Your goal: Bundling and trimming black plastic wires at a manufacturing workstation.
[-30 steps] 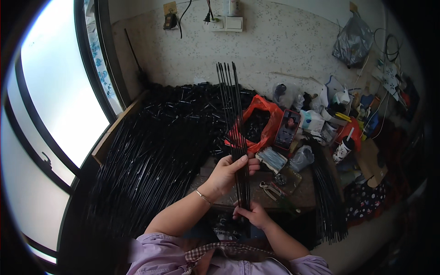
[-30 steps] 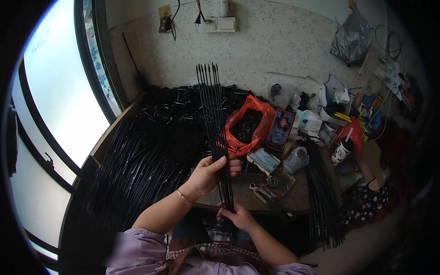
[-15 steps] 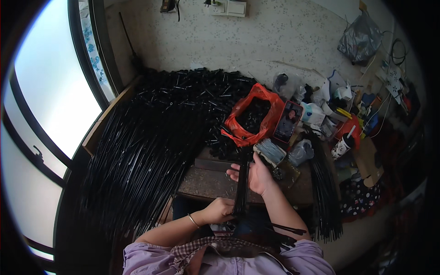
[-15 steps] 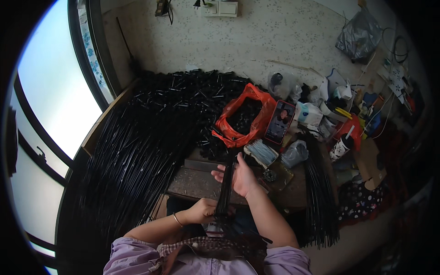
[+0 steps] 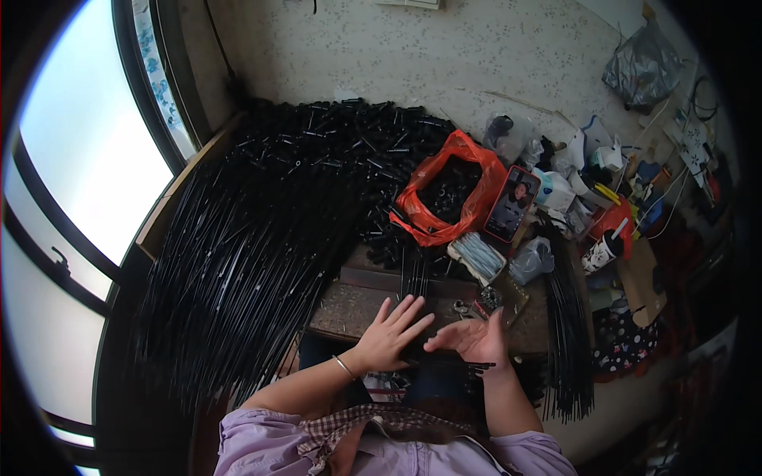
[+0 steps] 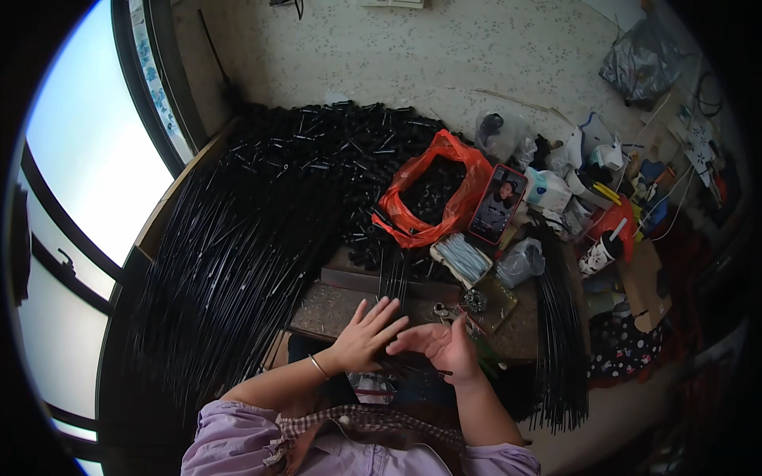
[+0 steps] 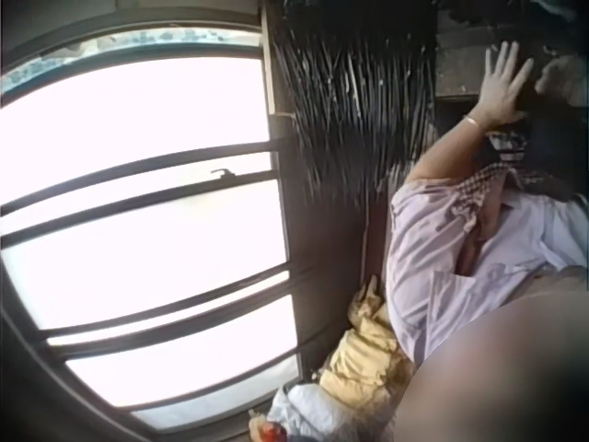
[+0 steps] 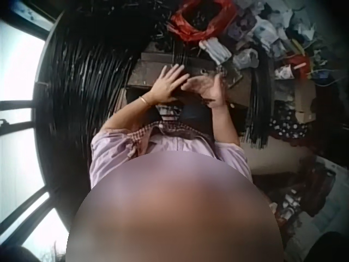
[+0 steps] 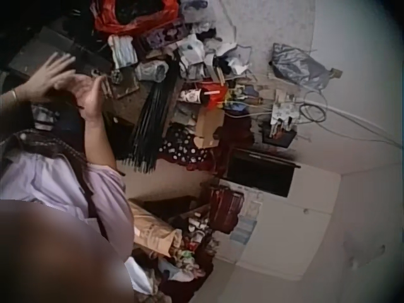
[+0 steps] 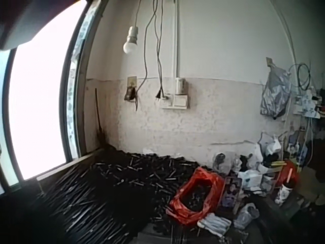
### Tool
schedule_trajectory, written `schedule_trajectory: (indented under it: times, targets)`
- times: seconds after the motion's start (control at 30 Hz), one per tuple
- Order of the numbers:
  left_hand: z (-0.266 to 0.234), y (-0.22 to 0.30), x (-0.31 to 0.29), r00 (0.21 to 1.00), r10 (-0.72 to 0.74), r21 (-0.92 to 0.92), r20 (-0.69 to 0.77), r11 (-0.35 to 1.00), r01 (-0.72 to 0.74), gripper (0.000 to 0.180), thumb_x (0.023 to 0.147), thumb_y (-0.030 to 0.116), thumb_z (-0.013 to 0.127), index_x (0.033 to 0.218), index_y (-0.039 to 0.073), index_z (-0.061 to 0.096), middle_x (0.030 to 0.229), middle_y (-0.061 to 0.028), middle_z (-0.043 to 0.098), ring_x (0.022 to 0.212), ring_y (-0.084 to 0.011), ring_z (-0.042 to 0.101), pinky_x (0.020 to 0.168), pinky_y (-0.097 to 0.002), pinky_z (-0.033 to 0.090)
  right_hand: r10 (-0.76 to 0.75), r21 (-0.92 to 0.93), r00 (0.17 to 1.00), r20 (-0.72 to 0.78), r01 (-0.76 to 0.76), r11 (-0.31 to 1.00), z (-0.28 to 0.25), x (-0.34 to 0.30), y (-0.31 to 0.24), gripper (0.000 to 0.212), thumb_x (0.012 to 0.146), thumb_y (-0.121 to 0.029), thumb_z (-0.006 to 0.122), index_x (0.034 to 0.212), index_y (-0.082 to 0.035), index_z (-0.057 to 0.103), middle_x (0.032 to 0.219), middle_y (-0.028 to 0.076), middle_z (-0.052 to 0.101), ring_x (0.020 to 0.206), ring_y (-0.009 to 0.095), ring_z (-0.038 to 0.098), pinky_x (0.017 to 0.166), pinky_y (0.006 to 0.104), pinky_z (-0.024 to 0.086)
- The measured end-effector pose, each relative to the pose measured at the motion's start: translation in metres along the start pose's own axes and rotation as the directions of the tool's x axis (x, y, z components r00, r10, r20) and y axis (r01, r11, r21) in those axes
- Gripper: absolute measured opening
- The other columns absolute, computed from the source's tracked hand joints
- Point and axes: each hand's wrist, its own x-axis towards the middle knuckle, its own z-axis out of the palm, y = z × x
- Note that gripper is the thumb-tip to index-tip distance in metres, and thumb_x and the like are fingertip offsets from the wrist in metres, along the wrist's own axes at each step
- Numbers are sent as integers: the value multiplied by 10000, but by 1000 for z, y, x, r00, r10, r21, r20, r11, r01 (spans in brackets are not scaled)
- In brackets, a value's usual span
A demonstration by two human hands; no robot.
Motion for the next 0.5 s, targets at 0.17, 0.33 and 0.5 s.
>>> schedule_trajectory:
  times: [0.17, 0.33, 0.5]
  targets:
    - [19, -19, 9, 792, 598, -162, 125, 799, -579, 400, 707, 235, 568, 1094, 136, 564, 1385, -109, 327, 1297, -278, 281, 1035, -522, 194, 108, 53, 433, -895, -137, 989, -80, 33, 53, 662, 869, -563, 372, 1184, 17, 415, 1065, 182, 561, 1025, 306, 527, 878, 412, 421]
    - [25, -26, 6, 735, 672, -99, 88, 741, -665, 268, 749, 203, 505, 977, 85, 584, 1358, -72, 379, 1270, -245, 334, 1044, -507, 189, 294, 321, 763, -576, -119, 940, -87, 66, 62, 496, 889, -471, 419, 1172, -64, 401, 1075, 157, 541, 963, 280, 542, 774, 434, 470]
    - [15, -22, 10, 856, 515, -107, 41, 854, -509, 405, 711, 233, 539, 1096, 109, 555, 1344, -64, 392, 1254, -211, 354, 1041, -514, 186, -674, -842, 527, -518, -177, 510, -89, 74, 40, 481, 922, -344, 435, 1306, -72, 336, 1175, 127, 497, 982, 183, 533, 777, 305, 452]
